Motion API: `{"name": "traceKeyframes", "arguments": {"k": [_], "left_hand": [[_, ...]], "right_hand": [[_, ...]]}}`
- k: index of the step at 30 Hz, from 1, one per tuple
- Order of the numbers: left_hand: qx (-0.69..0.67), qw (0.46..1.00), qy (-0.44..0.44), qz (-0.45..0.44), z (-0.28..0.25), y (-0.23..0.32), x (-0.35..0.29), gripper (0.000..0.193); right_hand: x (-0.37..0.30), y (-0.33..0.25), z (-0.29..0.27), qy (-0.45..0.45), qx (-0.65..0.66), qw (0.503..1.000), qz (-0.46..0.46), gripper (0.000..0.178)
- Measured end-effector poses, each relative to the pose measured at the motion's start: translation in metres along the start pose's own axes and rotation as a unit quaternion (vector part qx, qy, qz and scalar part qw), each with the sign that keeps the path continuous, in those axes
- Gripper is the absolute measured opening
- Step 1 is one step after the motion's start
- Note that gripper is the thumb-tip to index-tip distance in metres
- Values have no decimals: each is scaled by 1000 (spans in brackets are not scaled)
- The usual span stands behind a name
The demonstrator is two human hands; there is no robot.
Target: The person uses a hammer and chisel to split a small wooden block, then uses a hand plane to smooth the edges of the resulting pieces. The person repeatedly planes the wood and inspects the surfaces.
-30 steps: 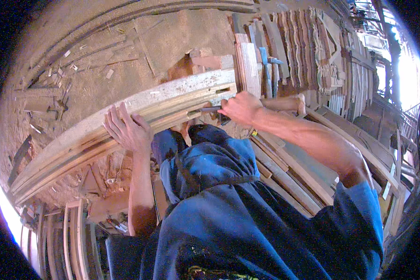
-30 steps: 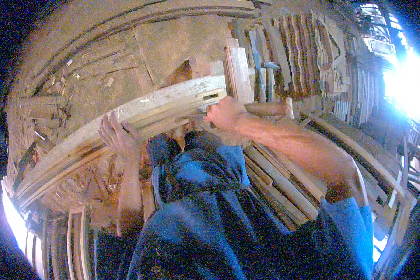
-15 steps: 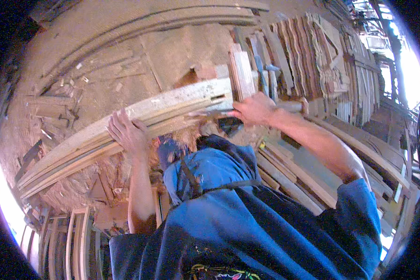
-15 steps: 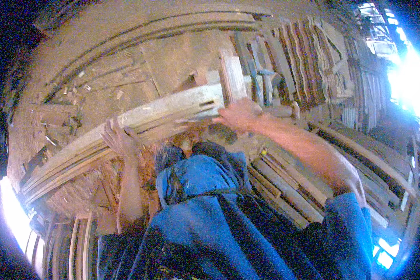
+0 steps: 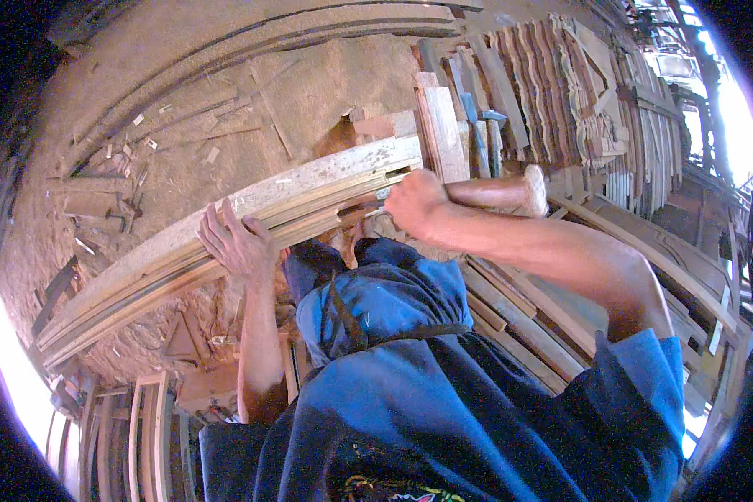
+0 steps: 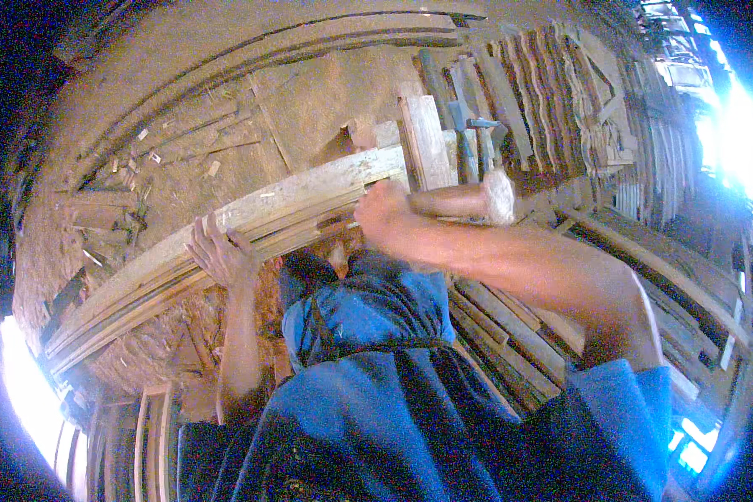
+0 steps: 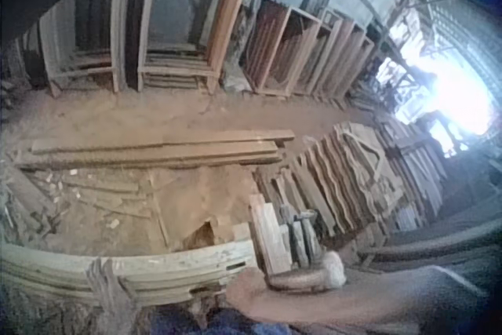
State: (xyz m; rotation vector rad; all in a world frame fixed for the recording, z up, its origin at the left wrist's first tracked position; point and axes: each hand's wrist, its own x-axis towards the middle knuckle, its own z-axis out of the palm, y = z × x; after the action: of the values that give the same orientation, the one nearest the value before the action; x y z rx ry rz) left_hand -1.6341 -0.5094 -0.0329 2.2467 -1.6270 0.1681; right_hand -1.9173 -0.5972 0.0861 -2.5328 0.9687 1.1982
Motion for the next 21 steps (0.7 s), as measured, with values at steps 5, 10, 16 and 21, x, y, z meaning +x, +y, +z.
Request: {"name": "traceKeyframes", "arguments": {"k": [5,10,16,21], "left_hand": [[-28,1000,-5,-2,-2,2,0,45],[-30,1000,9,5,-4,3,2,46],[-3,1000,1,12,-5,0,-2,47],[8,1000,6,11,-1,-1,-1,49]], "right_hand": [[7,11,32,60,20,997,-52,36],[11,24,46,152,7,984,-92,49],[-30,41,41,124,143,980,-58,52],[-60,46,43,80,187,978,35,54]]}}
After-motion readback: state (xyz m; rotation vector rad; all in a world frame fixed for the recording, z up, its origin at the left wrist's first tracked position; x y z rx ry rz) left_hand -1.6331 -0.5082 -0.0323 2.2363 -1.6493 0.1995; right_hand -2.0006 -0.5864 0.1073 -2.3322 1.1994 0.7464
